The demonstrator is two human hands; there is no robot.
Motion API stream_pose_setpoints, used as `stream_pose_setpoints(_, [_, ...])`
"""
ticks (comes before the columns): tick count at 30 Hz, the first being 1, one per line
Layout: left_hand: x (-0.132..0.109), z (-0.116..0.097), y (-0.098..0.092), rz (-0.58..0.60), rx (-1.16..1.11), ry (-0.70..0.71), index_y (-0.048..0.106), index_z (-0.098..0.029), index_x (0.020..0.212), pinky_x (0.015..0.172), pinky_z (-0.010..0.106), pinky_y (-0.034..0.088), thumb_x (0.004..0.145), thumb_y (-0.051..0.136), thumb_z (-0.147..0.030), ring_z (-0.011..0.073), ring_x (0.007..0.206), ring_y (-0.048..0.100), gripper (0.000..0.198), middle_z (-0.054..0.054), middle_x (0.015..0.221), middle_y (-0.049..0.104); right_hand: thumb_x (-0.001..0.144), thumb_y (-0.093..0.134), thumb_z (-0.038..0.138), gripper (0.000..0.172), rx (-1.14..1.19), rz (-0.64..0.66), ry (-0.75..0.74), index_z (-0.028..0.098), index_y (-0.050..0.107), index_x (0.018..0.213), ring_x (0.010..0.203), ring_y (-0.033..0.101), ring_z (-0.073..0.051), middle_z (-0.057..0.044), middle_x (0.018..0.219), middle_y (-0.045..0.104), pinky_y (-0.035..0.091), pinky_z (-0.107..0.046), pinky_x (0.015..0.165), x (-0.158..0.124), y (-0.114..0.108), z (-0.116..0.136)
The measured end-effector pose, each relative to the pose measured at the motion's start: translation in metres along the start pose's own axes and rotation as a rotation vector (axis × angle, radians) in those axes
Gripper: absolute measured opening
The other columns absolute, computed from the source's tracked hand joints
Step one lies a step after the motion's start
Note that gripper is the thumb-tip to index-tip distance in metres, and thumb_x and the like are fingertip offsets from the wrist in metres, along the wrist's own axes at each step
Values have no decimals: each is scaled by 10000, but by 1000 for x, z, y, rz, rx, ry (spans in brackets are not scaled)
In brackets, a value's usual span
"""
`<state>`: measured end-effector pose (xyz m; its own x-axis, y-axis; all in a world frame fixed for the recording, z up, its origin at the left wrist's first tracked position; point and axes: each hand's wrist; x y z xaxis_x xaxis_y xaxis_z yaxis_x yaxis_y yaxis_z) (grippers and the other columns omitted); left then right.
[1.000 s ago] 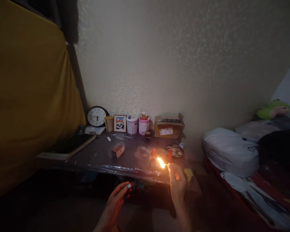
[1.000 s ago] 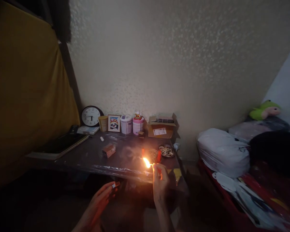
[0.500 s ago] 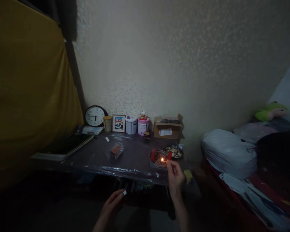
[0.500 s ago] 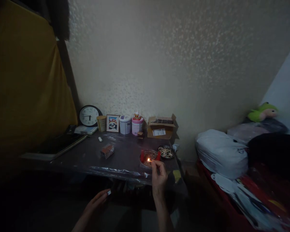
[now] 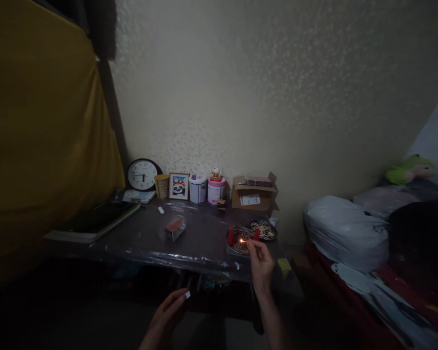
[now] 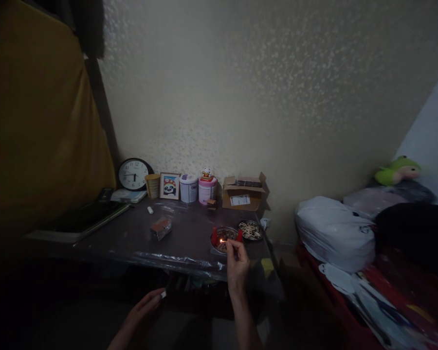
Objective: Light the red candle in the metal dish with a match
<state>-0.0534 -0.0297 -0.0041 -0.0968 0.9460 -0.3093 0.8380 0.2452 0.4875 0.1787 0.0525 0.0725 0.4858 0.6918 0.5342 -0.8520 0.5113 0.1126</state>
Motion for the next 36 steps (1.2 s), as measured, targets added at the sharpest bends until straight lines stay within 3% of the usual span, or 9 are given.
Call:
stream_pose_setpoints(15, [-8, -7, 5, 17, -7, -22, 693, -174, 857, 791, 421, 466, 483, 754, -466, 318, 848, 650, 478, 107, 787, 725, 684, 636, 392, 232, 47, 42, 89, 167, 601, 731, 615, 590, -160, -10, 661, 641, 480, -276, 586, 13, 12, -1])
stream_pose_setpoints(21, [-16, -14, 8, 30, 19, 30, 696, -183, 846, 820, 401, 456, 512, 751, -440, 306, 891, 641, 426, 101, 839, 726, 664, 645, 394, 244, 63, 60, 101, 163, 609, 735, 617, 601, -163, -21, 671, 646, 493, -288, 603, 24, 20, -3])
stream_pose_setpoints(31, [17, 13, -10, 41, -58, -38, 684, -172, 825, 682, 321, 452, 502, 769, -425, 233, 725, 645, 420, 78, 741, 714, 643, 625, 434, 286, 34, 26, 101, 155, 615, 704, 576, 582, -155, -16, 632, 639, 463, -268, 548, 39, 37, -10])
stream_pose_setpoints(36, [16, 12, -9, 22, -46, -54, 685, -191, 834, 723, 341, 451, 473, 765, -459, 259, 776, 647, 457, 76, 769, 722, 650, 618, 431, 286, 22, 9, 110, 150, 623, 710, 547, 582, -153, -8, 600, 637, 465, -272, 545, 43, 40, -23])
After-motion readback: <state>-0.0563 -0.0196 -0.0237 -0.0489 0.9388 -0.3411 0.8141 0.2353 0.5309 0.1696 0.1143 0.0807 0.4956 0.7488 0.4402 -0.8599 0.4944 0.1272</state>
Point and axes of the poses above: each hand's wrist, its own x-axis towards the middle knuckle, its own y-axis out of the palm, z = x × y
